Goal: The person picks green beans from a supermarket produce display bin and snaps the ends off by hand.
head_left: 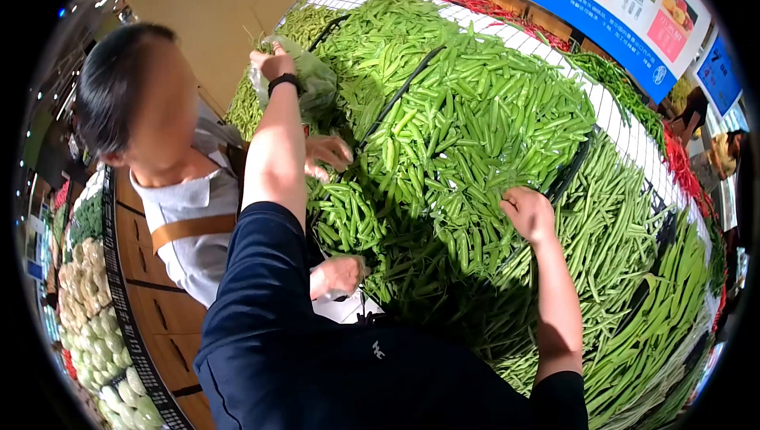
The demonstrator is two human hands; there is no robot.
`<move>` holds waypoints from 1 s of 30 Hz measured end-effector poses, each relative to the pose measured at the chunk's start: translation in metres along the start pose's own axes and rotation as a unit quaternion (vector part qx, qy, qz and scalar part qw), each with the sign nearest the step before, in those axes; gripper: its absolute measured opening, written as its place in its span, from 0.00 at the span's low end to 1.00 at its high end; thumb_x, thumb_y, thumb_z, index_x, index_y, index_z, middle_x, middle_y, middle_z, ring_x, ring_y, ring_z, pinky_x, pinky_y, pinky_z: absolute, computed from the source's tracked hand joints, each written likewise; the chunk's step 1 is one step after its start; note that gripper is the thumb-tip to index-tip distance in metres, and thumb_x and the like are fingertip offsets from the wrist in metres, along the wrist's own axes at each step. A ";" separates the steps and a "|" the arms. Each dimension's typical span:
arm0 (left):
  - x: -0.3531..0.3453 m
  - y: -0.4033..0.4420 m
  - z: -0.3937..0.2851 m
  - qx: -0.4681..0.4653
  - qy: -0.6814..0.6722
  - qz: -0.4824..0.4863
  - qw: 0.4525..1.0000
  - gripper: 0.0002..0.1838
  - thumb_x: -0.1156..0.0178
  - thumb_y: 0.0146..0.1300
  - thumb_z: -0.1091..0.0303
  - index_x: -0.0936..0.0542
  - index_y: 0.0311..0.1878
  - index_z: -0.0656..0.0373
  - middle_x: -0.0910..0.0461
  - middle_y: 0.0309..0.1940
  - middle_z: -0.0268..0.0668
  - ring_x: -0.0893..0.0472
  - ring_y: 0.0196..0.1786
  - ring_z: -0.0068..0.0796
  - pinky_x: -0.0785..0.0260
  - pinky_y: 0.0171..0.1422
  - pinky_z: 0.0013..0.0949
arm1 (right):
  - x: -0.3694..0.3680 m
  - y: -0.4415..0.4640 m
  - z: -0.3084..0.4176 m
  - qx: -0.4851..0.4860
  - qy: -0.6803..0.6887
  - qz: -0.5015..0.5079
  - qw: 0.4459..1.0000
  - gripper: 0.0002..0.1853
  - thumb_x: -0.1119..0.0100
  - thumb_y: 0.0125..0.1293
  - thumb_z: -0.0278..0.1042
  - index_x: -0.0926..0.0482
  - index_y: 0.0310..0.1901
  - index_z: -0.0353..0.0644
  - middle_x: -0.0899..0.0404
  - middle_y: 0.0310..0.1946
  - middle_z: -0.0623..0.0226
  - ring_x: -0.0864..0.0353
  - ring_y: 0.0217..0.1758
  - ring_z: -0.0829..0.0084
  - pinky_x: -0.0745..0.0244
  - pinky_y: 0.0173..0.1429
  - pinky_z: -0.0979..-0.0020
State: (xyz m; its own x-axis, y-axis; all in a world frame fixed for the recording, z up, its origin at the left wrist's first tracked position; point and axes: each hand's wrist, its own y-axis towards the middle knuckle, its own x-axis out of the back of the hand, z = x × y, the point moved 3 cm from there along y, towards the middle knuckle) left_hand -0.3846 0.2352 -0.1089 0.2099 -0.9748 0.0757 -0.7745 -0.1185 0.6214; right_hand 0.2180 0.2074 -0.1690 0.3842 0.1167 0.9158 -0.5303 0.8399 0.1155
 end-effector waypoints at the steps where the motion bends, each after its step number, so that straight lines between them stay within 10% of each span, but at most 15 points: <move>1: -0.001 -0.005 0.006 0.014 0.056 0.050 0.997 0.31 0.34 0.58 0.60 0.34 0.59 0.67 0.26 0.49 0.61 0.27 0.56 0.58 0.34 0.60 0.48 | 0.000 0.000 0.000 -0.007 -0.011 0.010 1.000 0.07 0.35 0.59 0.37 0.17 0.34 0.44 0.17 0.33 0.64 0.17 0.34 0.62 0.21 0.41 0.67; 5: -0.074 0.030 0.138 0.125 0.220 0.486 0.837 0.32 0.47 0.63 0.50 0.30 0.62 0.66 0.30 0.63 0.56 0.27 0.62 0.51 0.34 0.61 0.47 | -0.004 0.002 -0.003 -0.031 -0.035 0.033 0.998 0.08 0.36 0.61 0.38 0.18 0.36 0.44 0.17 0.36 0.64 0.17 0.35 0.62 0.20 0.42 0.64; 7: -0.085 0.042 0.174 0.202 0.157 0.510 0.822 0.30 0.46 0.63 0.53 0.29 0.62 0.66 0.28 0.62 0.55 0.25 0.60 0.50 0.33 0.60 0.46 | -0.006 0.001 -0.005 -0.035 -0.037 0.044 0.998 0.08 0.36 0.61 0.38 0.18 0.37 0.44 0.17 0.36 0.64 0.17 0.36 0.61 0.20 0.42 0.63; 9: -0.066 0.028 0.161 0.415 -0.081 0.406 0.810 0.15 0.43 0.64 0.67 0.24 0.49 0.68 0.18 0.43 0.50 0.17 0.43 0.40 0.26 0.48 0.44 | -0.006 0.002 -0.002 -0.029 -0.048 0.049 0.997 0.10 0.37 0.62 0.40 0.18 0.37 0.41 0.17 0.36 0.63 0.17 0.36 0.61 0.20 0.42 0.62; 14: -0.014 -0.012 0.082 0.230 -0.111 0.397 0.882 0.16 0.36 0.60 0.70 0.25 0.49 0.64 0.18 0.42 0.44 0.19 0.42 0.36 0.27 0.48 0.40 | 0.008 0.061 0.037 0.156 -0.060 -0.198 0.966 0.07 0.41 0.64 0.33 0.20 0.38 0.39 0.19 0.38 0.63 0.18 0.41 0.64 0.21 0.46 0.66; 18: -0.009 -0.028 0.073 0.201 -0.085 0.325 0.920 0.21 0.37 0.59 0.67 0.25 0.55 0.63 0.19 0.47 0.44 0.20 0.47 0.37 0.30 0.53 0.37 | 0.014 0.185 0.201 0.226 0.008 0.032 0.974 0.15 0.55 0.70 0.34 0.20 0.50 0.41 0.20 0.50 0.61 0.20 0.53 0.62 0.25 0.59 0.63; 22: -0.016 -0.034 0.087 0.263 -0.186 0.326 0.889 0.22 0.38 0.59 0.66 0.26 0.55 0.66 0.21 0.50 0.44 0.20 0.49 0.37 0.29 0.53 0.36 | -0.064 0.281 0.289 0.414 0.054 -0.051 0.907 0.20 0.59 0.64 0.24 0.25 0.56 0.42 0.23 0.56 0.58 0.24 0.59 0.58 0.29 0.63 0.60; 26: 0.010 -0.041 0.054 0.378 -0.225 0.374 0.816 0.15 0.42 0.60 0.69 0.24 0.49 0.63 0.19 0.40 0.41 0.18 0.41 0.37 0.25 0.46 0.40 | -0.119 0.323 0.322 0.327 -0.012 0.178 0.928 0.22 0.58 0.69 0.28 0.35 0.65 0.45 0.25 0.58 0.51 0.22 0.57 0.52 0.27 0.58 0.56; 30: 0.015 -0.042 0.042 0.245 -0.080 0.332 0.907 0.19 0.39 0.55 0.67 0.21 0.49 0.66 0.17 0.45 0.48 0.18 0.46 0.44 0.28 0.52 0.39 | -0.128 0.336 0.328 0.310 -0.096 0.199 0.925 0.21 0.57 0.72 0.33 0.35 0.64 0.41 0.24 0.55 0.52 0.20 0.53 0.56 0.25 0.57 0.60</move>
State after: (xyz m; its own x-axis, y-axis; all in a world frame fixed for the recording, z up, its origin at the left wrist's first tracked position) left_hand -0.3740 0.2175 -0.1668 -0.4592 -0.8722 0.1685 -0.8790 0.4736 0.0557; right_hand -0.2571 0.3010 -0.1217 -0.0444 0.2048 0.9778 -0.9553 0.2776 -0.1015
